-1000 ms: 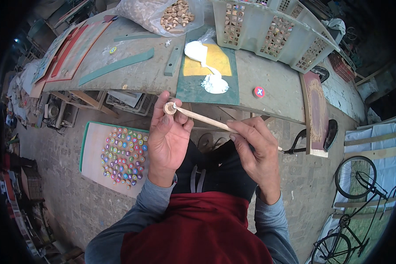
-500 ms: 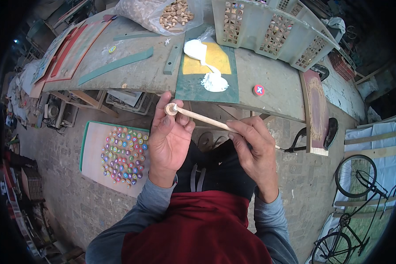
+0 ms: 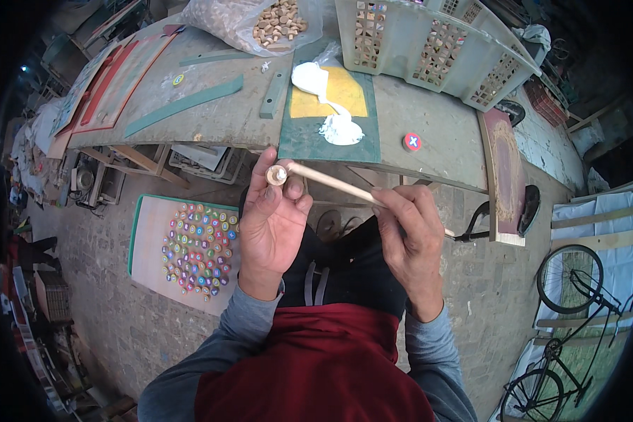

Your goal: The recorder is applying glue to small wooden components and assembling them, then placing them on a tray.

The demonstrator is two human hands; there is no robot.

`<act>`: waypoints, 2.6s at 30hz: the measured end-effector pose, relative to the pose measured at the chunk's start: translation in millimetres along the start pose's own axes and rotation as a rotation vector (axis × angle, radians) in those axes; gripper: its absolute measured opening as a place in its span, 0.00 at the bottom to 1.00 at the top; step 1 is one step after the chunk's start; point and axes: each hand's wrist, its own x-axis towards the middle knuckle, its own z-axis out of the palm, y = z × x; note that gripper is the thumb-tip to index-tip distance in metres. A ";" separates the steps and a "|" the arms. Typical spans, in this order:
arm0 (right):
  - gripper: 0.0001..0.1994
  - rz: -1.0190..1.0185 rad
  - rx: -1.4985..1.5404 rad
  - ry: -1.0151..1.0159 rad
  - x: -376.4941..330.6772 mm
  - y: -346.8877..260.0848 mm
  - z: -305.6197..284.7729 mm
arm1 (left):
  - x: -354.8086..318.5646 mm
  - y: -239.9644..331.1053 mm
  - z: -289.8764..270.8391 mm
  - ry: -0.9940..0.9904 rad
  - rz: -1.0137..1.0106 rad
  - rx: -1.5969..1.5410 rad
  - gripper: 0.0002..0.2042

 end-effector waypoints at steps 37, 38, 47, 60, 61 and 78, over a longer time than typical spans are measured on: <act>0.14 0.135 -0.272 -0.361 81.0 82.9 -31.9 | -14.5 3.9 -29.2 0.161 0.047 0.275 0.27; 0.14 0.121 -0.210 -0.367 76.3 85.4 -30.0 | -12.6 2.9 -25.9 0.138 0.066 0.313 0.27; 0.17 0.197 0.852 -0.154 35.8 45.2 -11.9 | -8.0 -9.1 0.3 0.034 0.184 0.541 0.27; 0.19 0.167 1.289 -0.207 6.6 34.5 28.3 | -11.6 -17.3 1.4 -0.095 0.231 0.724 0.25; 0.19 0.173 1.277 -0.201 6.6 33.8 27.7 | -11.6 -17.3 1.1 -0.106 0.237 0.762 0.25; 0.19 0.147 1.212 -0.204 4.0 29.0 32.2 | -15.6 -17.2 2.9 -0.074 0.180 0.712 0.25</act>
